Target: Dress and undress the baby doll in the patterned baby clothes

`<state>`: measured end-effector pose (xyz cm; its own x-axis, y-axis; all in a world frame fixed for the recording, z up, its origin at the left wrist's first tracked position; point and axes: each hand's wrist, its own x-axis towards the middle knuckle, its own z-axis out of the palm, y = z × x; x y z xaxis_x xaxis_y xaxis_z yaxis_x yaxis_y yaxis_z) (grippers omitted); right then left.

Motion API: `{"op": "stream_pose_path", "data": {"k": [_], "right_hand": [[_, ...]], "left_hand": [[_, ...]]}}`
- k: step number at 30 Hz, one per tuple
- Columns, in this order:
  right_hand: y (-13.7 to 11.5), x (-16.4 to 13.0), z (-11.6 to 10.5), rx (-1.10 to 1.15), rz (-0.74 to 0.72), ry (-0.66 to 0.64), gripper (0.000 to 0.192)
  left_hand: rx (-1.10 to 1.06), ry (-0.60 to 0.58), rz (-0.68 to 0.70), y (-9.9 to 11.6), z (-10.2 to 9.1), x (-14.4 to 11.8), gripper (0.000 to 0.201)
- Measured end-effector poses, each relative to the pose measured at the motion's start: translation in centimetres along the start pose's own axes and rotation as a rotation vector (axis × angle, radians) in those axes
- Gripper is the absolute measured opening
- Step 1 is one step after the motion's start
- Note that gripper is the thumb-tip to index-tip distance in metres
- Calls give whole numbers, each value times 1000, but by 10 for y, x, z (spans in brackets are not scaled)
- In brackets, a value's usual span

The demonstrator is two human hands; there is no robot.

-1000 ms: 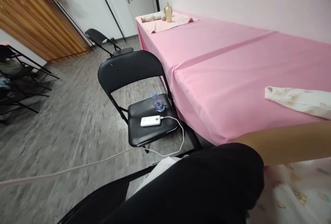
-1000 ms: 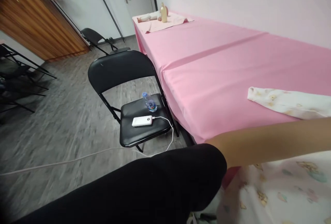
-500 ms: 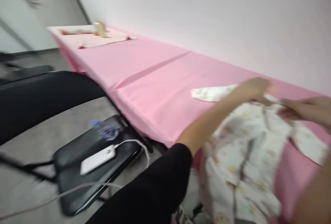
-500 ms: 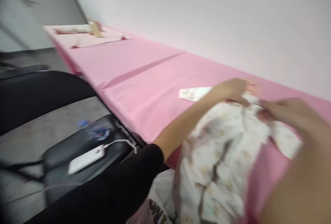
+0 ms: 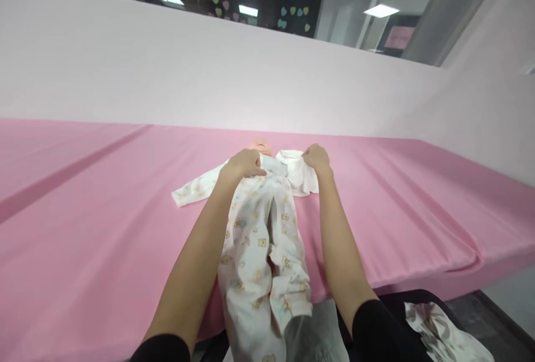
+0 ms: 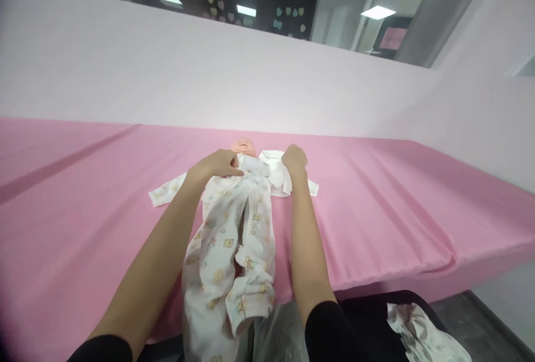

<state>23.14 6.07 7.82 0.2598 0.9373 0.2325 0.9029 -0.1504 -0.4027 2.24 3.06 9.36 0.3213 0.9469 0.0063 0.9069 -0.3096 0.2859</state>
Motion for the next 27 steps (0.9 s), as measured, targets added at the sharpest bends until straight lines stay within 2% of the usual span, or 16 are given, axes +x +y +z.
{"op": "stream_pose_path", "data": {"k": [2,3,5,8,10,12,14,17,20,23,27], "right_hand": [[-6,-3,-3,4,-9,11,32],[-11,-6,-4,34,-52,5,32],[-25,-13,-5,117,-242,-56,32],[-47,-26,1,175,-562,-343,51],[-61,-34,11,95,-684,-520,71],[-72,-41,20,-8,-708,-590,79],[-78,-43,26,-40,-704,-593,81],[-75,-41,27,18,-736,-584,86],[-64,-34,25,130,-810,-627,81],[-54,-29,22,217,-813,-648,83],[-49,-26,18,107,-710,-608,85]], "left_hand": [[-40,4,3,-1,-4,0,7],[-52,26,-20,-5,-6,0,10],[-49,70,-121,-22,-11,-2,23],[-4,118,-328,-53,-17,-8,33],[4,159,-396,-65,-20,-12,31],[-39,160,-356,-65,-22,-13,29],[-90,115,-261,-52,-21,-11,35],[-89,70,-160,-25,-12,-1,43],[-86,84,-151,-11,0,9,45],[-154,87,-126,-16,9,14,42],[-230,-34,-60,-30,11,13,50]]}}
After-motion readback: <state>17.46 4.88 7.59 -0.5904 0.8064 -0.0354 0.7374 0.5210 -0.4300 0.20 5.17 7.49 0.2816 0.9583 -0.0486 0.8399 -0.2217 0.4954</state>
